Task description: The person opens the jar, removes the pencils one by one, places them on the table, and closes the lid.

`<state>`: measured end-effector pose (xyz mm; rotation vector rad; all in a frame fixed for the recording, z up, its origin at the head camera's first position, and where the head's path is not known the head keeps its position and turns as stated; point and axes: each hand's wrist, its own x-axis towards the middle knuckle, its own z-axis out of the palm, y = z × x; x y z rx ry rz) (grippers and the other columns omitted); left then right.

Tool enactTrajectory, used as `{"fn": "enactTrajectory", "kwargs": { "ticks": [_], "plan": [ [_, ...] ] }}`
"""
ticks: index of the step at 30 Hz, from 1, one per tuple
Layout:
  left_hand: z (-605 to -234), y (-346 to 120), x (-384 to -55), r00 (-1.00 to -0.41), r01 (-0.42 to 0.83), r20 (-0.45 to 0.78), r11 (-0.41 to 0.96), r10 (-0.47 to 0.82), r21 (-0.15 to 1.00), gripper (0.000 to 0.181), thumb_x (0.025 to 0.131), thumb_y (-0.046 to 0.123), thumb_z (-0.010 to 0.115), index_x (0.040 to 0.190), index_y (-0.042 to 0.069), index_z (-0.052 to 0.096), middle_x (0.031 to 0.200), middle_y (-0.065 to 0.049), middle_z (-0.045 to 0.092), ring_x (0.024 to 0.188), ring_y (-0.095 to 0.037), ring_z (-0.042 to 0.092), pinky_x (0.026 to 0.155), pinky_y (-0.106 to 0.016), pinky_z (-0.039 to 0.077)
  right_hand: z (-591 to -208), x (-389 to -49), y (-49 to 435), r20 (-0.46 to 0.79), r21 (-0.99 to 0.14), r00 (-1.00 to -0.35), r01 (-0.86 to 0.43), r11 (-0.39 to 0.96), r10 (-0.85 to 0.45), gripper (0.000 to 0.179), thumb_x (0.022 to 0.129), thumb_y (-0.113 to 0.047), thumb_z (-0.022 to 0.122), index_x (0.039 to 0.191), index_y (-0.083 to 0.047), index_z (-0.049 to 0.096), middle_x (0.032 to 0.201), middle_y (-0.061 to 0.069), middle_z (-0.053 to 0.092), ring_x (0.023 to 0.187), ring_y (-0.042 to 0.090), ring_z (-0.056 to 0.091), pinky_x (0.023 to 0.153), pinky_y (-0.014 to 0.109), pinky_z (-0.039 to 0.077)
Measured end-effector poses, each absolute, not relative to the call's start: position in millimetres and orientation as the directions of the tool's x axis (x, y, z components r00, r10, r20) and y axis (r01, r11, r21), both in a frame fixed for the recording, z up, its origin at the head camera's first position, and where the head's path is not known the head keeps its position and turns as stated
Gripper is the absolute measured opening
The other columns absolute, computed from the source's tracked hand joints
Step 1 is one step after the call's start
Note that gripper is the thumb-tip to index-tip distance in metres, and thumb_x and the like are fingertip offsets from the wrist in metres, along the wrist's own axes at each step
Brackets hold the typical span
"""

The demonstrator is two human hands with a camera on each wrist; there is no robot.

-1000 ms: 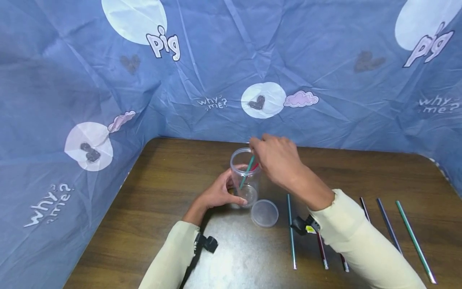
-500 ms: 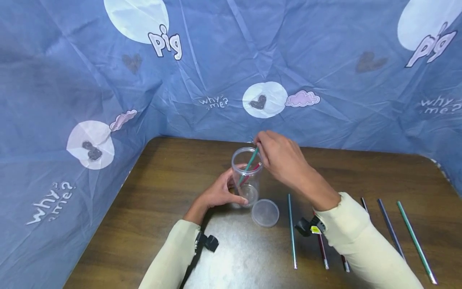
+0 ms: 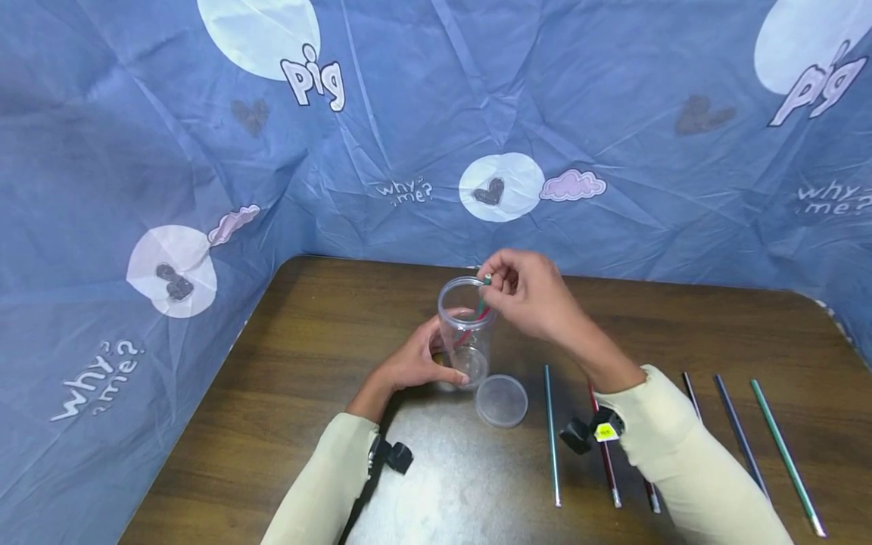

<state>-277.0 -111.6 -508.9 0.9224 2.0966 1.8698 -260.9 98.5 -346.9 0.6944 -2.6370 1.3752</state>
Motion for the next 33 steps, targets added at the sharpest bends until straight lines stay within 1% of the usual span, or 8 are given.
{"fn": "enactTrajectory", "kwargs": {
  "ticks": [3,7,11,14,17,23,30,33],
  "plan": [
    [-509,-112,-277,-0.789,0.317,0.255,0.014,0.558,0.948,0.101,0.062,-0.014,0.087,0.148,0.007,0.04,0.14,-0.017,0.053,0.125,-0.034,0.055,0.107,-0.043,0.044,-351,-261,98,0.27,-0.861,-0.91,-0.374,0.344,-0.316,0.009,0.086,-0.003,0.071,0.094,0.001,0.07,0.074,0.005,0.059,0.064,0.015,0.051,0.054,0.021,0.043],
    [-509,-112,-276,-0.798,0.3,0.235,0.027,0.555,0.954,0.101,0.063,-0.013,0.087,0.149,0.006,0.038,0.142,-0.017,0.052,0.125,-0.032,0.056,0.107,-0.041,0.044,-357,-261,96,0.286,-0.933,-0.929,-0.326,0.153,-0.236,0.013,0.086,-0.003,0.073,0.097,0.004,0.07,0.075,0.003,0.06,0.066,0.012,0.052,0.056,0.02,0.043],
    [-508,-112,-275,-0.793,0.304,0.241,0.022,0.559,0.952,0.1,0.064,-0.012,0.087,0.149,0.003,0.036,0.144,-0.019,0.051,0.125,-0.035,0.055,0.107,-0.041,0.044,-361,-261,93,0.326,-0.944,-0.928,-0.33,-0.008,-0.183,0.01,0.087,-0.001,0.073,0.097,-0.001,0.07,0.082,-0.001,0.064,0.074,0.012,0.057,0.065,0.021,0.047],
    [-508,-111,-276,-0.789,0.308,0.246,0.016,0.563,0.951,0.1,0.064,-0.012,0.087,0.149,0.004,0.037,0.144,-0.019,0.05,0.126,-0.036,0.054,0.108,-0.042,0.044,-361,-260,93,0.364,-0.931,-0.91,-0.345,-0.121,-0.201,0.011,0.09,0.001,0.069,0.099,-0.005,0.07,0.093,0.002,0.07,0.088,0.016,0.064,0.079,0.024,0.052],
    [-508,-111,-275,-0.794,0.301,0.236,0.024,0.561,0.953,0.099,0.064,-0.011,0.087,0.149,0.006,0.038,0.142,-0.018,0.052,0.126,-0.034,0.055,0.107,-0.04,0.044,-361,-259,95,0.405,-0.91,-0.883,-0.367,-0.191,-0.236,0.013,0.094,0.001,0.064,0.105,-0.005,0.07,0.104,0.007,0.073,0.1,0.022,0.067,0.084,0.03,0.055],
    [-508,-111,-275,-0.797,0.287,0.222,0.028,0.561,0.958,0.098,0.065,-0.011,0.087,0.148,0.01,0.04,0.139,-0.014,0.055,0.124,-0.028,0.057,0.107,-0.039,0.045,-360,-258,100,0.47,-0.877,-0.846,-0.416,-0.239,-0.252,0.014,0.101,-0.001,0.053,0.109,-0.006,0.063,0.101,0.008,0.071,0.097,0.024,0.07,0.078,0.036,0.06],
    [-507,-112,-277,-0.785,0.307,0.245,0.014,0.57,0.951,0.098,0.064,-0.011,0.087,0.148,0.008,0.04,0.137,-0.014,0.056,0.121,-0.027,0.059,0.105,-0.039,0.046,-358,-258,102,0.526,-0.848,-0.822,-0.486,-0.211,-0.219,0.018,0.103,0.001,0.047,0.116,0.013,0.048,0.088,0.012,0.067,0.083,0.023,0.073,0.072,0.049,0.06],
    [-507,-111,-277,-0.781,0.306,0.247,0.007,0.574,0.952,0.097,0.065,-0.011,0.087,0.148,0.006,0.039,0.136,-0.015,0.057,0.121,-0.027,0.059,0.105,-0.04,0.047,-357,-257,101,0.537,-0.842,-0.814,-0.498,-0.208,-0.222,0.02,0.102,0.002,0.046,0.118,0.013,0.047,0.085,0.014,0.065,0.077,0.025,0.073,0.07,0.052,0.059]
  ]
}}
